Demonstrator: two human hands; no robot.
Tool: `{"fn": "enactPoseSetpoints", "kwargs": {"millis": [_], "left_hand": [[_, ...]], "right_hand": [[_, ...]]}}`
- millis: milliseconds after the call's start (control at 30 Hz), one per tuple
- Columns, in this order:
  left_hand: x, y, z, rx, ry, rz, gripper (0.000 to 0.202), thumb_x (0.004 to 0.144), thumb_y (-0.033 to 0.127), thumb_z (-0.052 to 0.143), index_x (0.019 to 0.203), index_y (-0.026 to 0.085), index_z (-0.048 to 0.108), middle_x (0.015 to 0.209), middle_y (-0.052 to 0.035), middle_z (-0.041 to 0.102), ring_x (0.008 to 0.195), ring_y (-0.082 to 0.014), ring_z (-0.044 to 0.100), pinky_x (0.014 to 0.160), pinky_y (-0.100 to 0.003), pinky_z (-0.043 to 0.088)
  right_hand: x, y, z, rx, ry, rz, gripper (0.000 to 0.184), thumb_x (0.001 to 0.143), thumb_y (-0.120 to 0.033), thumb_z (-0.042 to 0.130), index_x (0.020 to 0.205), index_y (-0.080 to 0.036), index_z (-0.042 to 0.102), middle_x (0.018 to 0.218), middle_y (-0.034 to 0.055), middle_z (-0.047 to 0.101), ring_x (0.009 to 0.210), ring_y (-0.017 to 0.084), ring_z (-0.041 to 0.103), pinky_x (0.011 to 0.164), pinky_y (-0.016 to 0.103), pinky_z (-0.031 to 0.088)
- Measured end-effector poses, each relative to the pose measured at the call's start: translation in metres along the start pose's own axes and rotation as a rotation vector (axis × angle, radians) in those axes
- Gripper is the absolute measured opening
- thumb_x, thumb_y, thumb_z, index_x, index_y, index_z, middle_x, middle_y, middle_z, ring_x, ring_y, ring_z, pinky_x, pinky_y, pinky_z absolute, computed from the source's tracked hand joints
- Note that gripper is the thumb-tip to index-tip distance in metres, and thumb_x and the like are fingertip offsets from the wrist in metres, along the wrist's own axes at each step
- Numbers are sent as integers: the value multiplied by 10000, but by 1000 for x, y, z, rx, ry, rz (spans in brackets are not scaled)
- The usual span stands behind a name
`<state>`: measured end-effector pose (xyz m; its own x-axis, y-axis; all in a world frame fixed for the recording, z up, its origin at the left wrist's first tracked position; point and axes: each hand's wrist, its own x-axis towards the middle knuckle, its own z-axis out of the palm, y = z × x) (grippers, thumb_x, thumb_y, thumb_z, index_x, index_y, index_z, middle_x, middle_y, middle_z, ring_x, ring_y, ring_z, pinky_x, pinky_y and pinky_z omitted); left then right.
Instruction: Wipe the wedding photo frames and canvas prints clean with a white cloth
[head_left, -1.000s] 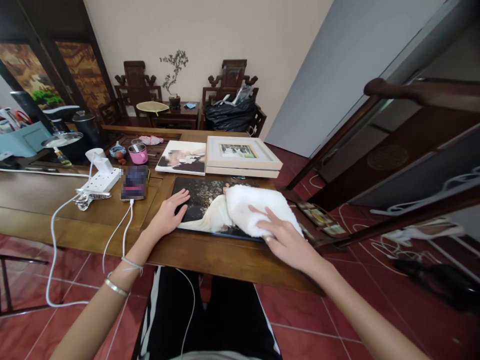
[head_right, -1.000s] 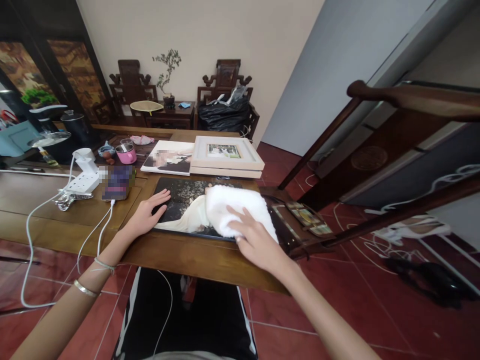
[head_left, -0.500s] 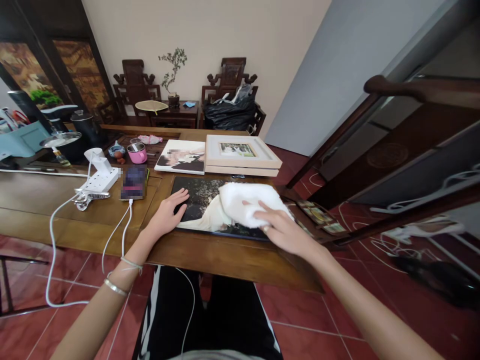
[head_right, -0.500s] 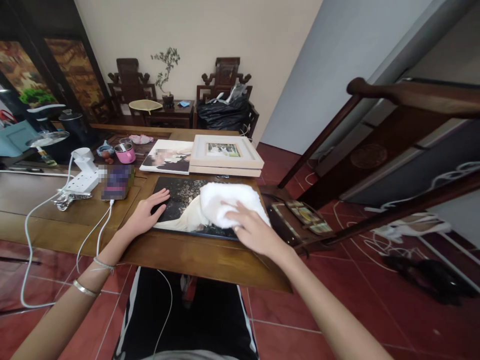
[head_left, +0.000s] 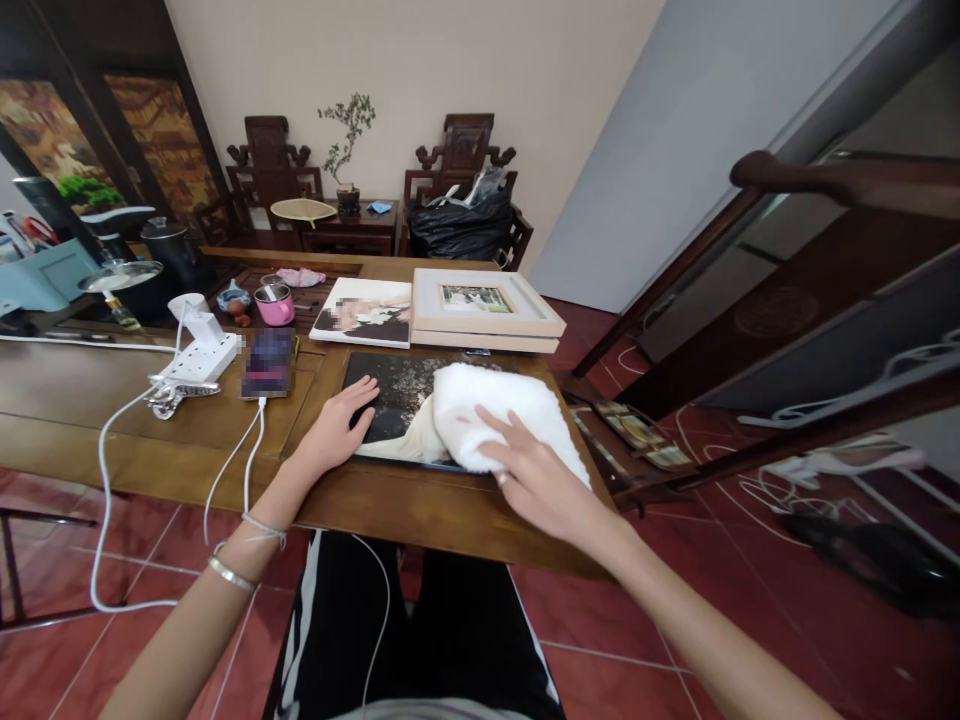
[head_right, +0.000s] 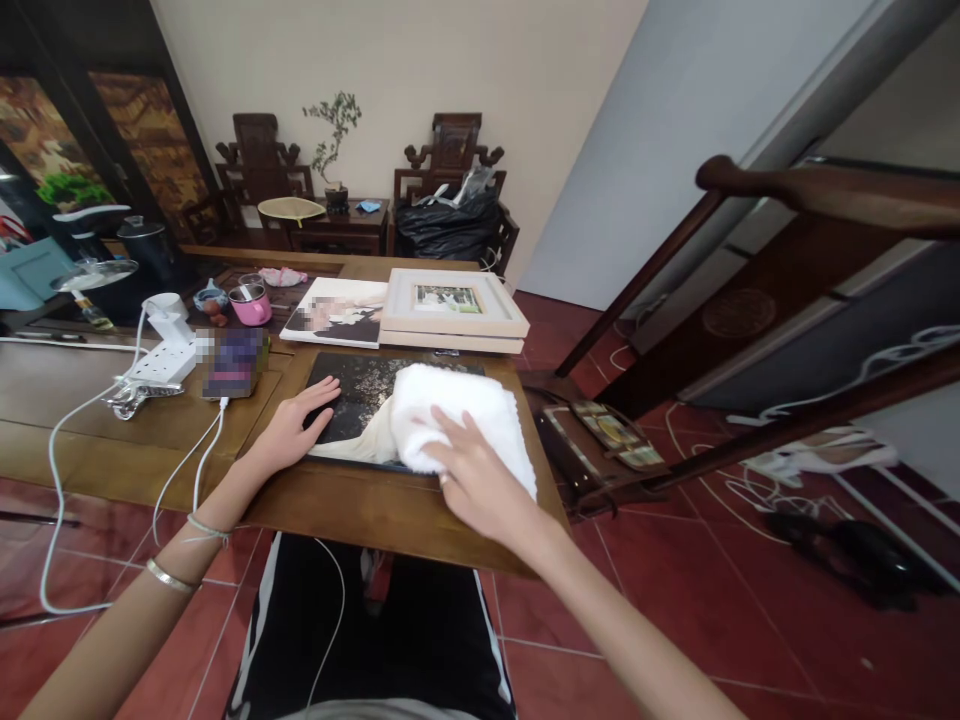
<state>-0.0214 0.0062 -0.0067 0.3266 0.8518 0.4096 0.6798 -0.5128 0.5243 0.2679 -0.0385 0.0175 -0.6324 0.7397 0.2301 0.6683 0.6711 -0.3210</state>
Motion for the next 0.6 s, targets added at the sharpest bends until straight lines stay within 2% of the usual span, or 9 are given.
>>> {"fn": "enactPoseSetpoints", "kwargs": {"millis": [133, 233, 333, 467, 600], "left_hand": [[0, 1, 0, 2, -7, -5, 425, 920, 308, 429, 1247, 86, 586, 1355, -154, 534, 1320, -257, 437, 1122, -448, 338], [0, 2, -1, 4, -6, -13, 430, 929, 303, 407, 1257, 81, 575, 1369, -157, 519, 1320, -257, 437, 1122, -450, 338], [0, 2, -1, 10, -10, -16, 436, 927, 295, 405, 1264, 71, 567, 1383, -163, 502, 1321, -256, 436, 1124, -442, 335], [0, 1, -1, 22, -23, -11, 433, 924, 294, 410, 1256, 70, 575, 1371, -158, 517, 1328, -245, 428, 1127, -433, 331], [0, 0, -1, 21, -21, -14, 424, 925, 302, 416, 1247, 83, 584, 1365, -152, 525, 1325, -238, 433, 1123, -433, 339]], "right_hand": [[-28, -36, -3, 74, -76, -125, 386, 591, 25, 387, 830, -176, 614, 1430, 108, 458, 1419, 264, 183, 1143, 595, 154], [-29, -39, -6, 109, -115, -165, 387, 559, 25, 383, 793, -183, 610, 1421, 100, 471, 1412, 260, 216, 1146, 587, 156], [-11, -23, -5, 106, -80, -135, 390, 593, 19, 392, 830, -188, 624, 1409, 114, 483, 1393, 257, 273, 1138, 575, 195], [34, 15, -2, 32, -24, -58, 378, 671, -2, 399, 920, -164, 632, 1336, 172, 546, 1368, 279, 325, 1116, 571, 240], [75, 43, 2, -24, 12, 5, 426, 695, -5, 385, 1024, -136, 621, 1242, 171, 615, 1348, 294, 362, 1100, 570, 253]]}}
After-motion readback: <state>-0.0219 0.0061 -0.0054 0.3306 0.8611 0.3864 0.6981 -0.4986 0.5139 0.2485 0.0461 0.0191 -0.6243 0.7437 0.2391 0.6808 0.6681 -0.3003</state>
